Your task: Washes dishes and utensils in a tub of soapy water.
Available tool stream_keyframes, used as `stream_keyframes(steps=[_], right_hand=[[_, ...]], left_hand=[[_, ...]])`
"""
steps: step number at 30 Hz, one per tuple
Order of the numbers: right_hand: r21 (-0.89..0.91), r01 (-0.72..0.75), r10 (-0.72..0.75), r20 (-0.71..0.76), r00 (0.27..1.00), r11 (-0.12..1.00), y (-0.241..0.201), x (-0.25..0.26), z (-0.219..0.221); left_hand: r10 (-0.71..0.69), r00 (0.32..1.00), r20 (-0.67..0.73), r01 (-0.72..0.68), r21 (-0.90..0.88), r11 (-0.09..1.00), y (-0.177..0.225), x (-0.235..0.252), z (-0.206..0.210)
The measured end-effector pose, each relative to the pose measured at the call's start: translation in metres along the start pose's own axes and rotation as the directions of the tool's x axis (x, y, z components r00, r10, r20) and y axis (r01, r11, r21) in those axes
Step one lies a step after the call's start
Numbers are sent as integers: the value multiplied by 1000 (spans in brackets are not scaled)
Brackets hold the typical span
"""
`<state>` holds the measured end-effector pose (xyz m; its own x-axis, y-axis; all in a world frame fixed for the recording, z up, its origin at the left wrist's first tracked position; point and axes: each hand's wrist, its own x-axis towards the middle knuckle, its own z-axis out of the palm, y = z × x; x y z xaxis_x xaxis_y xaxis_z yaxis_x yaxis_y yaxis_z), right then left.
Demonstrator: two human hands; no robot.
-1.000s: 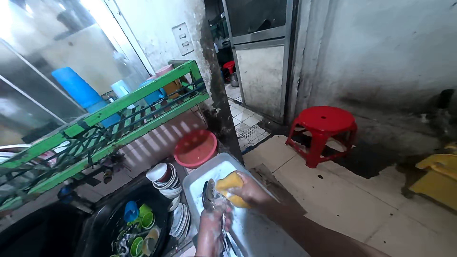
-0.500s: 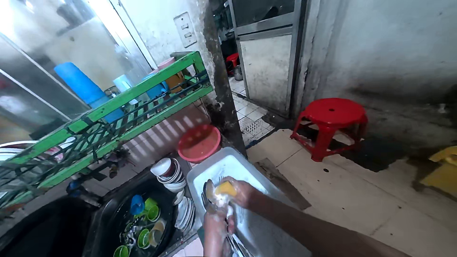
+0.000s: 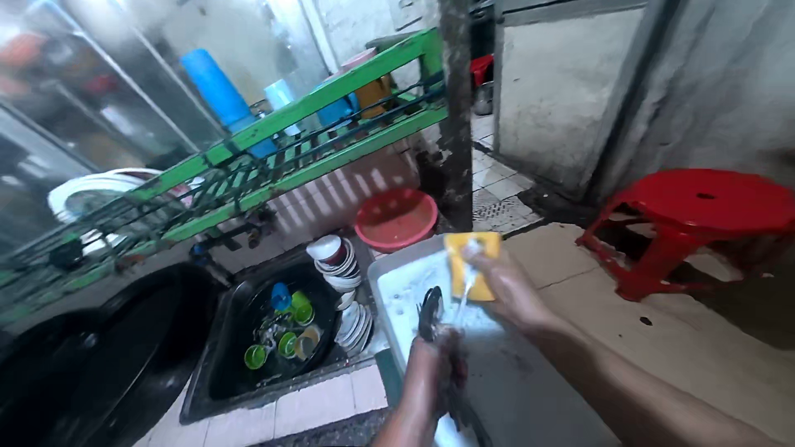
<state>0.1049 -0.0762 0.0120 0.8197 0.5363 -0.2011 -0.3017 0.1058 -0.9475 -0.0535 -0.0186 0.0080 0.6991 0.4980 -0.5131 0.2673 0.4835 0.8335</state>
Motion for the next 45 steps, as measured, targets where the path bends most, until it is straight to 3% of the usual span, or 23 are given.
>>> stream_keyframes(steps=[2,6,8,11,13,16,19,20,21,22,24,26,29,32,34,36,39,41,45], right_hand=[[156,-60,73,-81,994,986,0,-4,12],[-239,-159,162,-7,987,958,23,-25,21],[-341,-146,161,17,987,929,22,-15,8],[-478,-152,261,172,950,865,6,-5,-11],[-553,-134,368,338,866,822,8,-7,-14],[-658,2,476,548,688,753,18,-20,-11],[-825,265,655,560,508,499,11,-27,-11],[-853,315,694,522,496,417,3,-30,-12],[-862,331,686,506,523,384,-5,-30,-16],[-849,320,624,527,577,421,-10,-27,-22],[-726,167,423,553,718,667,-13,-15,-29],[-556,34,278,466,840,830,-22,-13,-20],[-544,39,131,270,954,838,-30,-12,-5],[-513,-7,96,148,984,858,-20,-13,-2],[-514,3,128,219,967,858,0,-14,-1],[-601,66,142,291,946,796,7,-12,2],[-738,34,173,202,964,674,-9,3,7],[-754,44,139,178,974,655,-7,6,10],[-753,146,187,338,922,642,2,-13,15]], left_hand=[[55,998,-25,-56,-48,997,-2,10,3],[74,997,-32,-76,-44,996,4,18,3],[67,997,-32,-69,-43,997,6,14,-1],[162,979,-125,-171,-69,983,7,20,-9],[224,971,-87,-235,-143,961,6,26,-15],[187,982,21,-176,-248,953,7,29,-17],[107,993,-38,-114,-364,924,18,33,-18],[76,995,-67,-97,-391,916,23,35,-21],[47,994,-101,-83,-389,918,28,36,-23],[22,992,-120,-64,-360,931,31,36,-24],[-10,996,-86,-10,-227,974,32,34,-24],[-25,999,-25,25,-28,999,27,28,-13],[-35,999,4,34,51,998,22,23,4],[50,995,-92,-55,-48,997,22,28,8],[90,987,-133,-91,2,996,22,28,8],[132,980,-147,-121,83,989,19,27,7],[130,976,-173,-120,68,990,12,27,11],[113,975,-191,-107,43,993,13,27,12],[133,964,-232,-116,85,990,14,27,7]])
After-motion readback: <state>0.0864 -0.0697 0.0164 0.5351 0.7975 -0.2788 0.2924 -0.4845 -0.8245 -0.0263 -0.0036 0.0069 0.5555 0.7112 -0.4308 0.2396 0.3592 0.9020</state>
